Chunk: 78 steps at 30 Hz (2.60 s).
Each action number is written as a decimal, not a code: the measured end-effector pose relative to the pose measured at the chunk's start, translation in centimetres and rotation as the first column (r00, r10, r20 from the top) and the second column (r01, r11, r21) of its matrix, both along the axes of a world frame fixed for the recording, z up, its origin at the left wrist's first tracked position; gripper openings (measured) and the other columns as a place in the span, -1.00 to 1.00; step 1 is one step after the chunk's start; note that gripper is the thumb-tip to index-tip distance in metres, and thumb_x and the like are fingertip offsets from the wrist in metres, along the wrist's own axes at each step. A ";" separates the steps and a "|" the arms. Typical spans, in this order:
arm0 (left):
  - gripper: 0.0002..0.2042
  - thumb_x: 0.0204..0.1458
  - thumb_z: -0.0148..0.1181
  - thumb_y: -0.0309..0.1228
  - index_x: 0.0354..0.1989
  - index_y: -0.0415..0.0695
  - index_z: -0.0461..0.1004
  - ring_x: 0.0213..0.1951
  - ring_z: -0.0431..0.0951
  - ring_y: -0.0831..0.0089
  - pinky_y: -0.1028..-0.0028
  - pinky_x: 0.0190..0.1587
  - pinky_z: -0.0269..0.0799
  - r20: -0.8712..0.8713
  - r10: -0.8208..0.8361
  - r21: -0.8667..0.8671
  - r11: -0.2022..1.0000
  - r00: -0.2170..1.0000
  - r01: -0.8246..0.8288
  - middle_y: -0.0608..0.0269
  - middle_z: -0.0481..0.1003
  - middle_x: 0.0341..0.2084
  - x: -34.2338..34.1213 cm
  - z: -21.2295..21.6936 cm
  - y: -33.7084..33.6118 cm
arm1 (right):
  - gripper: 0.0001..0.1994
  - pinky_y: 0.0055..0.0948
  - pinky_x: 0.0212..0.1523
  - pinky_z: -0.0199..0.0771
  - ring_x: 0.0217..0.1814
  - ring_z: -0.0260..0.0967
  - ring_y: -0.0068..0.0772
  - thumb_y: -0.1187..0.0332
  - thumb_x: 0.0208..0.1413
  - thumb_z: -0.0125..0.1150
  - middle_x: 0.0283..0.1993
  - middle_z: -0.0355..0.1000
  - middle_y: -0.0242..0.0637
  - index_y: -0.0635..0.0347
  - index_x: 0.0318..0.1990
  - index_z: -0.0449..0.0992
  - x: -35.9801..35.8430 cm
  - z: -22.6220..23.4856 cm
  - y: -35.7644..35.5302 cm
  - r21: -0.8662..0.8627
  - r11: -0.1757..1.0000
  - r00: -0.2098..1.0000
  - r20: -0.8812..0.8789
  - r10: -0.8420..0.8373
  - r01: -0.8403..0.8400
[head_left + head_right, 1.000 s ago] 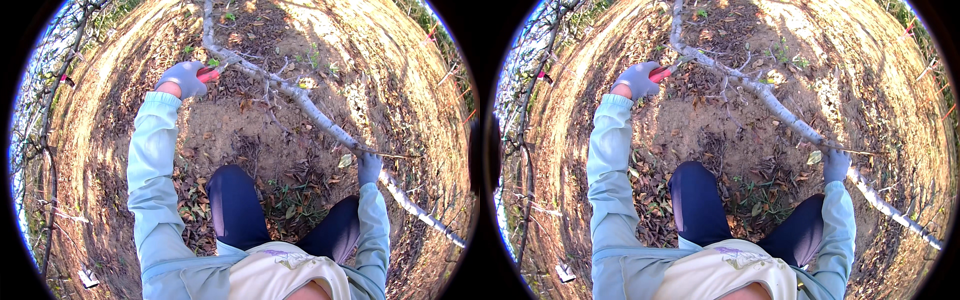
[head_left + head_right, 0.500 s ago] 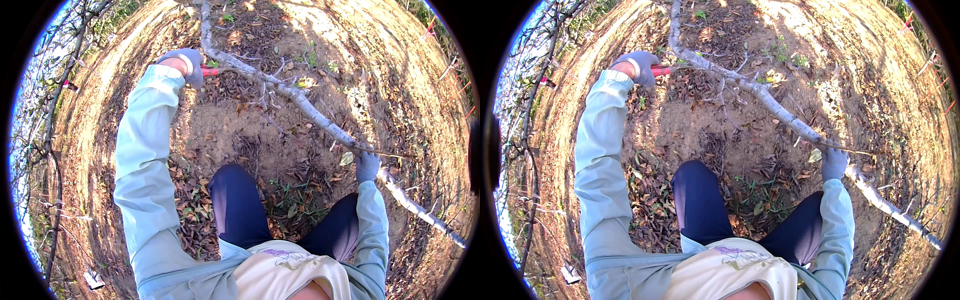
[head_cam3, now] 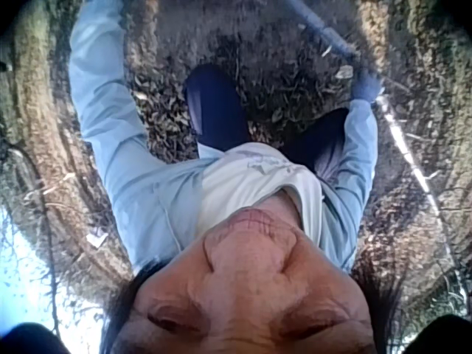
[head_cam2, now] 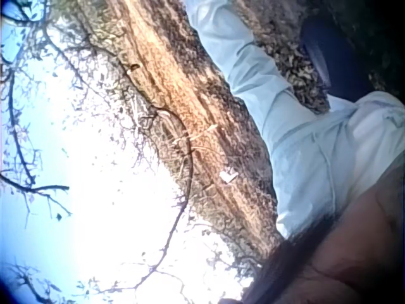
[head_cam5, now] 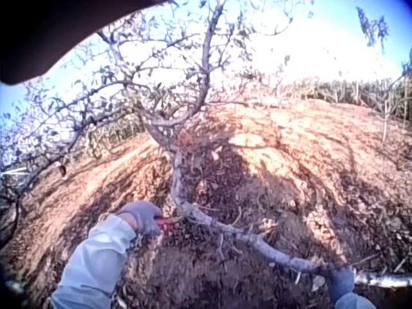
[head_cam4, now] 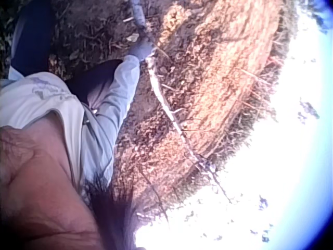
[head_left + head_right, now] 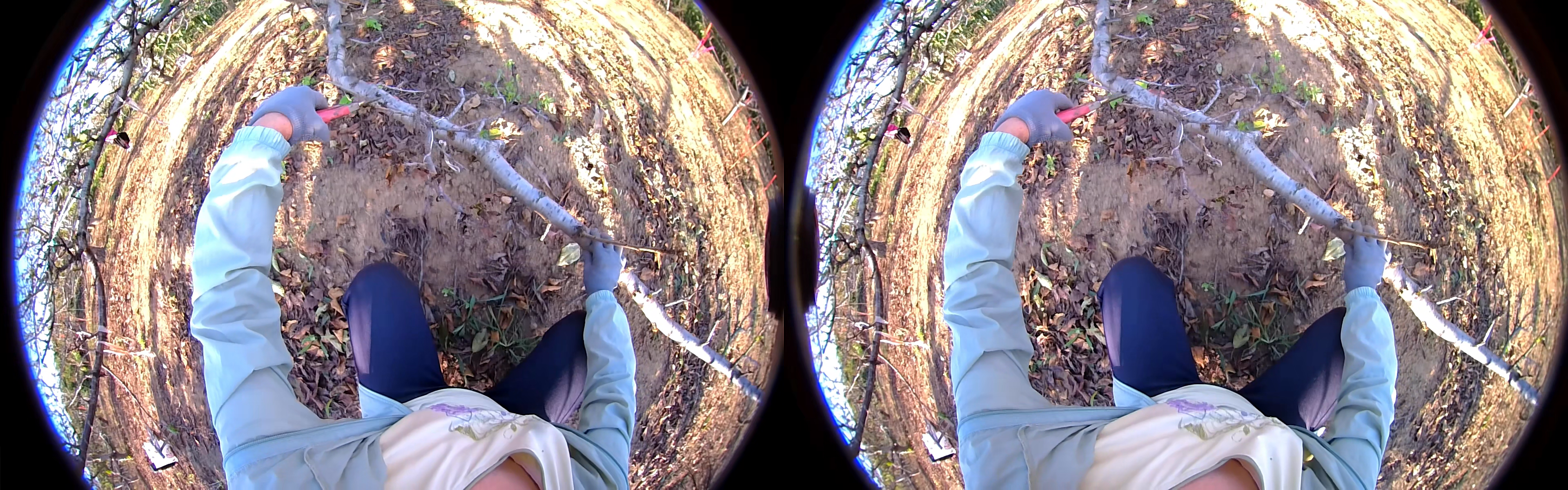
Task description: The person uses pruning shears to cut small branches off a fruit tree while kneeling and then while standing.
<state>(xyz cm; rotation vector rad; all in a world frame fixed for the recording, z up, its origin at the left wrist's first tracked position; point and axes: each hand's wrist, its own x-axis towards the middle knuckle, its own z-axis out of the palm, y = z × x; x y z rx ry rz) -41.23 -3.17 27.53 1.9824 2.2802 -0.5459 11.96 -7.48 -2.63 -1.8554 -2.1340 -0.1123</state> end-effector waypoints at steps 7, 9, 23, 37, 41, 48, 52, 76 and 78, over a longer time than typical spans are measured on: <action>-0.39 -0.28 0.38 -0.29 0.06 -0.15 0.41 -0.25 0.51 0.43 0.44 -0.14 0.42 0.717 0.048 0.203 0.940 0.695 -0.274 0.23 0.52 -0.31 -4.6 -4.7 -5.1 | -0.57 -0.12 0.11 0.32 0.13 0.26 0.02 0.38 -0.02 0.23 0.07 0.39 -0.17 0.06 0.09 0.43 -0.2 0.3 0.1 0.006 1.000 1.000 -0.011 0.018 -0.018; -0.37 -0.25 0.39 -0.38 0.12 -0.17 0.37 -0.25 0.46 0.50 0.50 -0.14 0.38 0.716 -0.013 0.242 0.942 0.698 -0.231 0.30 0.48 -0.32 -3.4 -5.3 -7.3 | -0.56 -0.07 0.10 0.30 0.15 0.25 0.02 0.35 0.01 0.21 0.09 0.38 -0.19 -0.01 0.11 0.41 0.2 0.3 0.1 -0.020 1.000 1.000 0.020 0.001 -0.001; -0.31 -0.35 0.39 -0.29 0.09 -0.14 0.35 -0.08 0.50 0.09 0.27 -0.03 0.42 0.620 0.007 0.409 0.851 0.785 -0.330 0.03 0.47 -0.12 2.4 -17.6 -19.2 | -0.53 -0.07 0.10 0.30 0.16 0.25 0.00 0.32 -0.01 0.23 0.12 0.37 -0.25 -0.05 0.13 0.40 -0.3 1.0 -0.2 -0.069 0.997 0.999 0.034 -0.031 0.033; -0.41 -0.35 0.30 -0.33 0.02 -0.06 0.38 -0.17 0.48 0.06 0.20 -0.17 0.41 0.417 -0.003 0.602 0.750 0.909 -0.274 0.12 0.44 -0.23 6.1 -16.5 -16.9 | -0.53 -0.08 0.08 0.29 0.13 0.25 -0.04 0.31 -0.01 0.23 0.10 0.37 -0.28 -0.11 0.13 0.40 -0.4 1.2 -0.3 -0.029 0.999 0.998 0.047 -0.030 0.031; -0.40 -0.35 0.29 -0.35 0.03 -0.07 0.37 -0.16 0.49 0.08 0.21 -0.15 0.42 0.471 -0.050 0.599 0.752 0.881 -0.277 0.11 0.44 -0.20 5.9 -15.9 -16.9 | -0.52 -0.08 0.09 0.27 0.14 0.25 -0.06 0.30 -0.01 0.23 0.11 0.37 -0.30 -0.12 0.14 0.39 -0.2 1.0 -0.3 -0.014 1.000 0.999 0.044 -0.022 0.023; -0.32 -0.32 0.35 -0.38 0.12 -0.09 0.33 -0.04 0.48 0.16 0.27 -0.03 0.41 0.430 0.051 0.494 0.822 0.901 -0.283 0.13 0.44 -0.10 6.5 -13.5 -16.3 | -0.53 -0.09 0.09 0.28 0.16 0.24 -0.06 0.29 -0.01 0.23 0.11 0.36 -0.30 -0.10 0.13 0.41 0.0 0.7 -0.2 -0.029 0.999 0.999 0.036 -0.034 0.035; -0.40 -0.32 0.31 -0.33 0.04 -0.04 0.37 -0.14 0.49 0.11 0.21 -0.12 0.41 0.350 -0.006 0.534 0.823 0.937 -0.194 0.12 0.45 -0.19 5.7 -12.9 -15.8 | -0.54 -0.11 0.10 0.30 0.15 0.24 -0.06 0.30 -0.01 0.23 0.10 0.37 -0.29 -0.09 0.12 0.42 -0.3 0.8 -0.2 -0.032 0.999 0.999 0.033 -0.031 0.032; -0.55 -0.28 0.29 -0.27 -0.10 0.02 0.45 -0.21 0.51 0.09 0.17 -0.17 0.39 0.155 -0.056 0.480 0.877 0.986 -0.025 0.13 0.46 -0.30 6.2 -8.1 -14.5 | -0.54 -0.08 0.12 0.26 0.16 0.25 -0.06 0.29 -0.01 0.24 0.11 0.38 -0.34 -0.10 0.12 0.41 -0.4 0.8 -0.6 0.011 1.000 0.999 0.043 -0.023 0.023; -0.55 -0.29 0.29 -0.29 -0.10 0.01 0.45 -0.23 0.51 0.09 0.19 -0.19 0.40 0.129 -0.047 0.481 0.877 0.991 -0.021 0.14 0.46 -0.31 6.3 -8.0 -14.5 | -0.55 -0.08 0.11 0.26 0.14 0.26 -0.06 0.30 -0.01 0.24 0.10 0.38 -0.34 -0.09 0.12 0.41 -0.6 1.2 -0.8 0.032 0.999 0.999 0.047 -0.027 0.026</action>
